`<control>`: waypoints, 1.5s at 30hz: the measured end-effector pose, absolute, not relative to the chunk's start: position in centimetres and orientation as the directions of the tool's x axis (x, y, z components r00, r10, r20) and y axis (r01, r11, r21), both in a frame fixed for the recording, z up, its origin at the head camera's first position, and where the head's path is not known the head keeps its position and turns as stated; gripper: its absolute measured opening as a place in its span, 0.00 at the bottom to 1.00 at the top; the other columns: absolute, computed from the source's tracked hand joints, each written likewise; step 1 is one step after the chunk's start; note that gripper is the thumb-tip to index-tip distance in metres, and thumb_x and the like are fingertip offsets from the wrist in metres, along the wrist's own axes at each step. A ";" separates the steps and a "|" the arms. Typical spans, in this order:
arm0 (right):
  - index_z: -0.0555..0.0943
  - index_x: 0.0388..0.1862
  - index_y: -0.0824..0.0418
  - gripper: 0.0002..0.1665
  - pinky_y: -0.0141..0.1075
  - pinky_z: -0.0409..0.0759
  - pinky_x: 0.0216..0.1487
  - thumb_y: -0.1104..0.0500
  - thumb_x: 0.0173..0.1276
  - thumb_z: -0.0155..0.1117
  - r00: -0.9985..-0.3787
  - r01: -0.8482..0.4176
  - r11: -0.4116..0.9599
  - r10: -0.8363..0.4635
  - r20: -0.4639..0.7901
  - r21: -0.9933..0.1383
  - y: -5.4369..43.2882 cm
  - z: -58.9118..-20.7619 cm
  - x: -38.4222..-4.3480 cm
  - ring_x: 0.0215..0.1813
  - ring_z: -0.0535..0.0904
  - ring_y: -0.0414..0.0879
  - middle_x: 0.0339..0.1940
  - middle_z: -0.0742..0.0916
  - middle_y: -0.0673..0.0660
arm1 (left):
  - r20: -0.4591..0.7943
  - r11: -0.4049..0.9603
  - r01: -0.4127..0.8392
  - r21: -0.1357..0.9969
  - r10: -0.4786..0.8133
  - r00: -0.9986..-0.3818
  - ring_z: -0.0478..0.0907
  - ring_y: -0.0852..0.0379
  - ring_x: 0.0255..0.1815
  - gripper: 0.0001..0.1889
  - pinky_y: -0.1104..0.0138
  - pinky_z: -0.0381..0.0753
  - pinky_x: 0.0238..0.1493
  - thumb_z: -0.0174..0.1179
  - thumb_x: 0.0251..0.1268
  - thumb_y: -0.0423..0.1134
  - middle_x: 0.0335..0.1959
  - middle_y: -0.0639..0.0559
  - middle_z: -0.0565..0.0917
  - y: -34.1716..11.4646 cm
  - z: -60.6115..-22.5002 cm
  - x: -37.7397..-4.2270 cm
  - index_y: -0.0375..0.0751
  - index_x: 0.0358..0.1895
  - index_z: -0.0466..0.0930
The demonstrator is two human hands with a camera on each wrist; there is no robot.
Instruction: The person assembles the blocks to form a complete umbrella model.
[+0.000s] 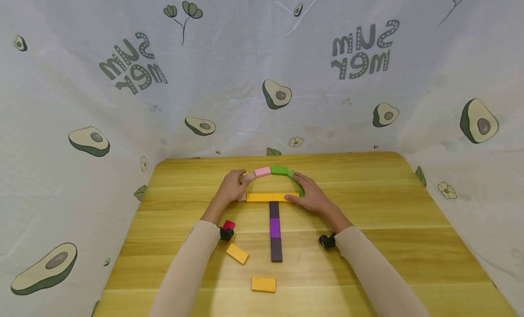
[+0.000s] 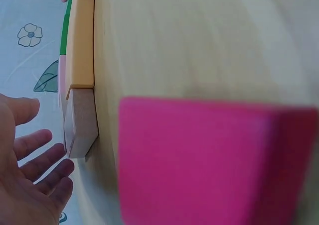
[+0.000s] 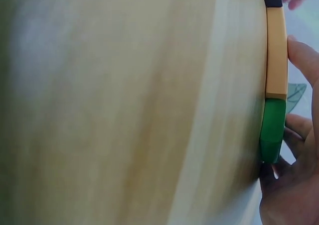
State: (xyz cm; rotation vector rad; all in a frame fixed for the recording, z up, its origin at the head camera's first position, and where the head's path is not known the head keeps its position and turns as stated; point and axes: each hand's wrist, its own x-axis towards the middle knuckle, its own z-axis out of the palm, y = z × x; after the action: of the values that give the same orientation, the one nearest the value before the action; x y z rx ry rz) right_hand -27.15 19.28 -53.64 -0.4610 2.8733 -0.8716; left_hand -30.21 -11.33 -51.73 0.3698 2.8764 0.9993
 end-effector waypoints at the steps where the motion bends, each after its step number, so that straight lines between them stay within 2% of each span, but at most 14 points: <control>1: 0.58 0.83 0.63 0.55 0.66 0.56 0.80 0.35 0.69 0.66 -0.948 -0.255 0.789 -0.316 -0.014 -0.559 19.3 -53.7 -27.2 0.84 0.54 0.66 0.85 0.60 0.63 | 0.012 0.758 0.202 0.620 0.248 -0.969 0.70 0.38 0.73 0.28 0.46 0.70 0.75 0.51 0.82 0.49 0.71 0.36 0.74 -11.5 -51.7 -29.9 0.34 0.73 0.70; 9: 0.58 0.84 0.59 0.55 0.67 0.53 0.80 0.34 0.68 0.66 -0.945 -0.248 0.764 -0.326 -0.024 -0.595 19.3 -53.7 -26.8 0.85 0.50 0.65 0.87 0.56 0.61 | 0.040 0.761 0.201 0.617 0.225 -0.974 0.69 0.38 0.75 0.28 0.45 0.68 0.76 0.53 0.80 0.50 0.73 0.38 0.73 -12.6 -51.6 -27.9 0.37 0.74 0.71; 15: 0.58 0.84 0.56 0.56 0.70 0.52 0.79 0.35 0.66 0.69 -0.942 -0.266 0.754 -0.335 -0.004 -0.601 19.8 -52.3 -25.9 0.87 0.43 0.63 0.87 0.54 0.58 | 0.074 0.741 0.233 0.630 0.241 -0.968 0.67 0.39 0.76 0.31 0.44 0.68 0.76 0.61 0.75 0.51 0.74 0.41 0.72 -13.1 -50.9 -26.3 0.41 0.75 0.70; 22: 0.59 0.83 0.57 0.57 0.71 0.56 0.77 0.34 0.65 0.70 -0.901 -0.386 0.724 -0.429 0.065 -0.571 19.9 -50.9 -23.8 0.85 0.48 0.65 0.86 0.59 0.60 | 0.089 0.773 0.281 0.569 0.282 -0.955 0.67 0.39 0.77 0.39 0.42 0.71 0.74 0.67 0.66 0.59 0.75 0.43 0.71 -13.3 -50.4 -23.4 0.45 0.76 0.70; 31: 0.64 0.82 0.53 0.56 0.67 0.63 0.76 0.30 0.62 0.70 -0.869 -0.458 0.722 -0.487 0.090 -0.519 18.9 -50.8 -19.4 0.84 0.57 0.62 0.85 0.62 0.55 | 0.047 0.753 0.275 0.599 0.309 -0.950 0.62 0.42 0.80 0.44 0.41 0.69 0.74 0.68 0.61 0.66 0.79 0.47 0.66 -12.6 -50.7 -19.7 0.54 0.78 0.67; 39: 0.63 0.82 0.50 0.57 0.65 0.66 0.75 0.29 0.60 0.72 -0.840 -0.487 0.687 -0.537 0.075 -0.540 17.4 -51.0 -17.0 0.86 0.53 0.58 0.85 0.62 0.50 | 0.060 0.737 0.295 0.608 0.327 -0.943 0.64 0.42 0.79 0.45 0.41 0.69 0.74 0.68 0.59 0.67 0.79 0.47 0.67 -11.7 -51.2 -16.7 0.54 0.78 0.67; 45: 0.62 0.83 0.50 0.60 0.64 0.68 0.75 0.27 0.59 0.71 -0.812 -0.529 0.675 -0.579 0.074 -0.515 16.6 -51.5 -15.9 0.85 0.55 0.59 0.85 0.62 0.54 | 0.074 0.744 0.332 0.579 0.358 -0.931 0.65 0.43 0.79 0.46 0.42 0.70 0.74 0.69 0.58 0.67 0.79 0.47 0.68 -11.4 -51.8 -15.4 0.54 0.78 0.66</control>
State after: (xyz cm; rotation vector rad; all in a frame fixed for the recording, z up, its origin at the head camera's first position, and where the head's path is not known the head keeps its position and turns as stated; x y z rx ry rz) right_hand -15.89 16.60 -51.47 -0.9244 2.7870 -0.8107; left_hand -15.36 -11.42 -51.82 0.5726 2.8947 0.9489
